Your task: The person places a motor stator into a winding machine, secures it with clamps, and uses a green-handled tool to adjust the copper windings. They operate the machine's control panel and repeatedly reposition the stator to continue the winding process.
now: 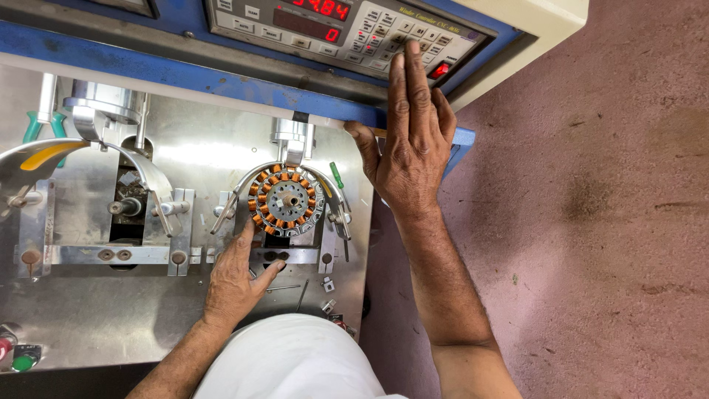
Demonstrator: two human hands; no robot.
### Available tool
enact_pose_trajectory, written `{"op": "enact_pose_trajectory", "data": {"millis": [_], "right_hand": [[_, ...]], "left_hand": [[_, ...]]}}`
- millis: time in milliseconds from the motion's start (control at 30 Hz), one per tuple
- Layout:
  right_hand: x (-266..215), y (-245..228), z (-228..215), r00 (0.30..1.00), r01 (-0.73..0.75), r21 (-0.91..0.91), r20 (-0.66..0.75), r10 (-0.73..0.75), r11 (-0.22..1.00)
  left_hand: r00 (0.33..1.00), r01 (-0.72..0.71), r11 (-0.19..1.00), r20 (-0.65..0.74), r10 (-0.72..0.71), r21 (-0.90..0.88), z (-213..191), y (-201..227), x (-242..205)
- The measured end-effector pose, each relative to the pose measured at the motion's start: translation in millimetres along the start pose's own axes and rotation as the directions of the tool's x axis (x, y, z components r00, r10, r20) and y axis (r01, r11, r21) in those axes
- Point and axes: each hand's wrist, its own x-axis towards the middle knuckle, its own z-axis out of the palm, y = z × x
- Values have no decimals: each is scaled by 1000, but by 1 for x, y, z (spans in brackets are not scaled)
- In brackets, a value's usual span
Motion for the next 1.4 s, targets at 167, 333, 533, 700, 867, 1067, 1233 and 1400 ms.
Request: {"op": "enact_pose_trajectory", "data": {"millis": [167,333,533,700,867,1067,1233,1400], "right_hand": [[3,0,-2,998,53,-95,38,-50,994],[6,1,-5,996,71,-77,51,-67,994],[3,2,-3,996,80,-67,41,-78,995],[2,4,3,996,82,-94,30,-79,992],[0,4,3,997,73,-73,40,-70,995],[2,3,5,997,68,-87,30,-66,994],[1,3,4,997,72,-87,20,-71,994],[2,2,4,998,66,-91,22,-64,994]], "left_hand": [[1000,9,1000,9,-9,19,0,0,0],[1000,-8,1000,-5,8,6,-2,2,0],[1000,-13,1000,5,13,2,-3,2,-2],[999,-33,999,-16,33,1,-3,1,-1],[1000,-22,1000,-5,22,-4,-2,1,-2],[1000,-24,1000,12,24,-2,-3,1,-2],[1000,-25,1000,15,25,-9,-3,-1,-3],[999,-38,999,5,38,0,-2,-3,-3]]}}
